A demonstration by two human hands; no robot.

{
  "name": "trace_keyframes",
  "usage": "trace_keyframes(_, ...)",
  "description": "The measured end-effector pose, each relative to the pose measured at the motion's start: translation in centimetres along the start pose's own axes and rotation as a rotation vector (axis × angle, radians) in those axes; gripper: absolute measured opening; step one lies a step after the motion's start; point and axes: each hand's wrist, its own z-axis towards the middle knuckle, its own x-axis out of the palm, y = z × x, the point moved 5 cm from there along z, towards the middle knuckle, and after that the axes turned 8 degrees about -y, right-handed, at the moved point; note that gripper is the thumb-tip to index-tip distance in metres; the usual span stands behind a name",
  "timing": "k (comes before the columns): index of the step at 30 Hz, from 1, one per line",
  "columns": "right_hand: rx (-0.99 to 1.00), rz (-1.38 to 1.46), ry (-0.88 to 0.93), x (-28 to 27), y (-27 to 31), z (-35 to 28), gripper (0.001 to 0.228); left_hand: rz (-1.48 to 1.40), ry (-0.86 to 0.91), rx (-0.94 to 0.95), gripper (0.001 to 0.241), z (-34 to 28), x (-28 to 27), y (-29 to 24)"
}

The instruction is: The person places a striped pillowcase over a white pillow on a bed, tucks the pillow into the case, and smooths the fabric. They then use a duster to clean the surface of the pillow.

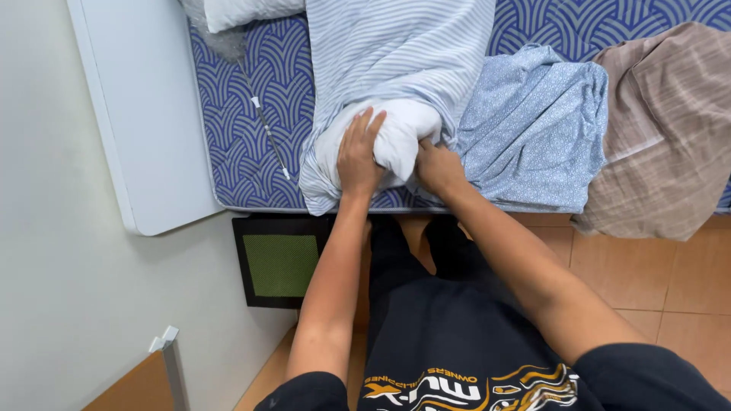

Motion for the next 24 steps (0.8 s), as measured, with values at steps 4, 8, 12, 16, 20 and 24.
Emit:
trace_keyframes(4, 0.064, -0.367, 0.073, 5.8, -6.0, 0.3, 0.018, -0.009, -0.051, -0.016, 0.075, 1.0, -0.4, -0.9)
trace_keyframes(8, -0.102, -0.418, 0.186, 1.3, -4.3, 0.0, 0.02, 0.167, 0.031, 0.082, 0.071, -1.7, 3.5, -1.8)
trace_keyframes(12, -0.062, -0.412, 0.288, -6.8, -1.1, -2.7, 0.019, 0.273, 0.185, 0.231, 0.067, -3.1, 7.9, -3.2)
trace_keyframes(16, -0.107, -0.34, 0.376, -7.9, 0.7, -3.6, 0.022, 0.31, 0.598, 0.294, 0.057, -4.5, 15.2, -1.1)
trace_keyframes(20, -0.049, -0.378, 0.228, -10.2, 1.2, -2.1, 0.029, -0.23, 1.153, -0.085, 0.063, -4.8, 15.9, 2.1)
trace_keyframes(24, -0.03, -0.416, 0.008, -12.7, -1.6, -1.7, 0.058, -0.426, 1.262, -0.283, 0.066, -3.9, 6.8, 1.1)
